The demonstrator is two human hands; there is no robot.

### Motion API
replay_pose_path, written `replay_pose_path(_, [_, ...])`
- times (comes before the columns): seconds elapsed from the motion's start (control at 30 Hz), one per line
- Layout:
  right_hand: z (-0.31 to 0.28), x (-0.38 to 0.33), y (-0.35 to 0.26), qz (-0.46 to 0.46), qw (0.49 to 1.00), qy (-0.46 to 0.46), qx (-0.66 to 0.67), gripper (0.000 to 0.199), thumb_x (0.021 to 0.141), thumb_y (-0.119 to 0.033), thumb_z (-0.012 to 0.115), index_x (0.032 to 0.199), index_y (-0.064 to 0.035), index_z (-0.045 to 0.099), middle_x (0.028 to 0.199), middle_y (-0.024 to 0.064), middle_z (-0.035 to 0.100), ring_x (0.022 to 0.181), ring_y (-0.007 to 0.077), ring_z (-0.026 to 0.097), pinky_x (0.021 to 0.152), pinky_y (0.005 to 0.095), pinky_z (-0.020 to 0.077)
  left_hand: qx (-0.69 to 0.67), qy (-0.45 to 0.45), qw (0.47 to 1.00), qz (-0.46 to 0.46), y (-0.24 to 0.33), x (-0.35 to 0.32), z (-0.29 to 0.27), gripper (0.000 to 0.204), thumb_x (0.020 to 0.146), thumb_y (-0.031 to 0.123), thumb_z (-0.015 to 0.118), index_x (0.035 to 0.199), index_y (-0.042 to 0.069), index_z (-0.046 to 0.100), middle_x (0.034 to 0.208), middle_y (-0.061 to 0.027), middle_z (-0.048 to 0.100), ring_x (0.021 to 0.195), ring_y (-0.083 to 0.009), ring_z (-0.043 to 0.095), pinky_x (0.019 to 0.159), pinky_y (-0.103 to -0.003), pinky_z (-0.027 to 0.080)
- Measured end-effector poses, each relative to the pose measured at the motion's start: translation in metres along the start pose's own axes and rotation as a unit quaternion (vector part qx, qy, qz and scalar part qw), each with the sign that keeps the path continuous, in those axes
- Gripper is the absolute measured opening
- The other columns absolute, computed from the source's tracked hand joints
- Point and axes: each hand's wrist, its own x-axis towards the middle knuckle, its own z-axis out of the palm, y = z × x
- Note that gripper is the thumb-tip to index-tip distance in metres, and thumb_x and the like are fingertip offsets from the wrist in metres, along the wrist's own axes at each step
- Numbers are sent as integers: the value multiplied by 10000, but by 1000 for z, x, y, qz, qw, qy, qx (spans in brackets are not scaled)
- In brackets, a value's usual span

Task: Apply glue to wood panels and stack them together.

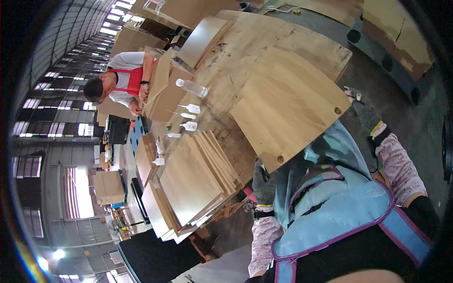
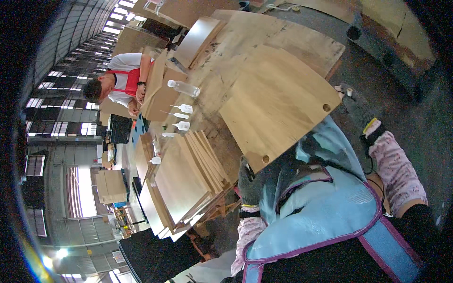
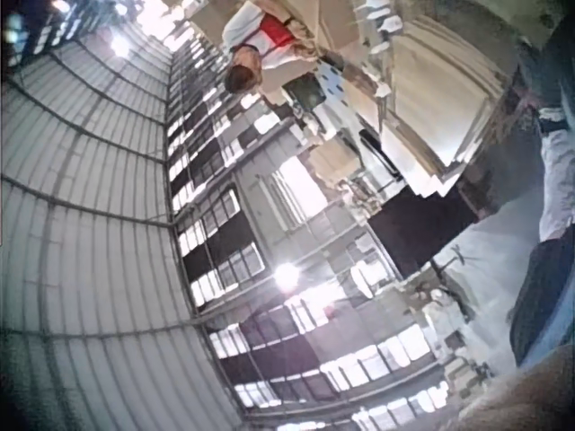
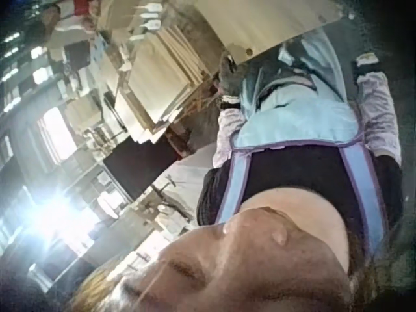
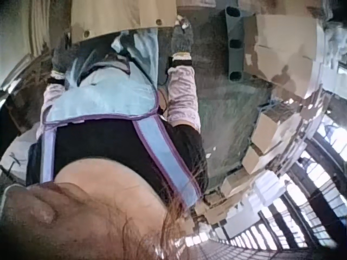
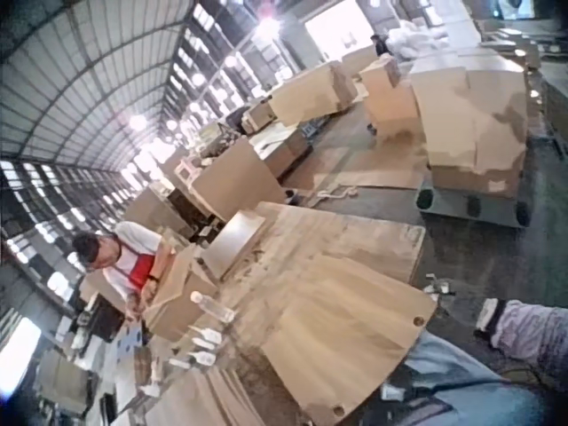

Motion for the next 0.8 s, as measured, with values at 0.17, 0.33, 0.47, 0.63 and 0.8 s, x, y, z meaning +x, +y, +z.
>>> replay_pose_path(0.17, [-27,-10,-54,10,997,-4,-72,224,924,-139,523,1101,-16,583,989,37,623,902,126,564,818,279,450,100,-17,994,50,42,-2,-22,468,732,25,726,1167,-17,557,1100,-139,613,1034,-248,595,890,-323,468])
replay_pose_path(0.33, [-36,9,-121,-486,731,47,-477,269,921,-115,515,1167,-8,542,1071,127,626,995,260,590,876,361,446,64,95,984,138,80,22,-45,299,785,52,696,1057,-13,591,1084,-153,617,959,-237,617,823,-339,499])
replay_pose_path(0.47, [-8,40,-168,-272,951,-8,-147,261,977,-155,434,1112,29,561,1029,71,595,905,162,528,808,286,423,-107,189,969,115,104,69,-64,266,783,71,686,1027,16,595,995,-106,617,941,-218,597,816,-328,473])
replay_pose_path(0.63, [17,116,-139,-244,967,-78,-6,287,952,-186,481,1197,-44,530,950,49,571,773,134,502,696,275,436,-166,239,948,131,116,136,-68,181,873,157,602,973,13,560,941,-94,599,846,-203,555,772,-317,459])
replay_pose_path(0.8, [24,143,-16,-245,918,-39,-309,329,918,-163,505,1233,-68,518,897,29,545,730,131,511,667,263,456,29,223,973,58,61,222,-77,282,931,293,488,975,19,535,876,-63,585,618,-91,488,490,-241,390])
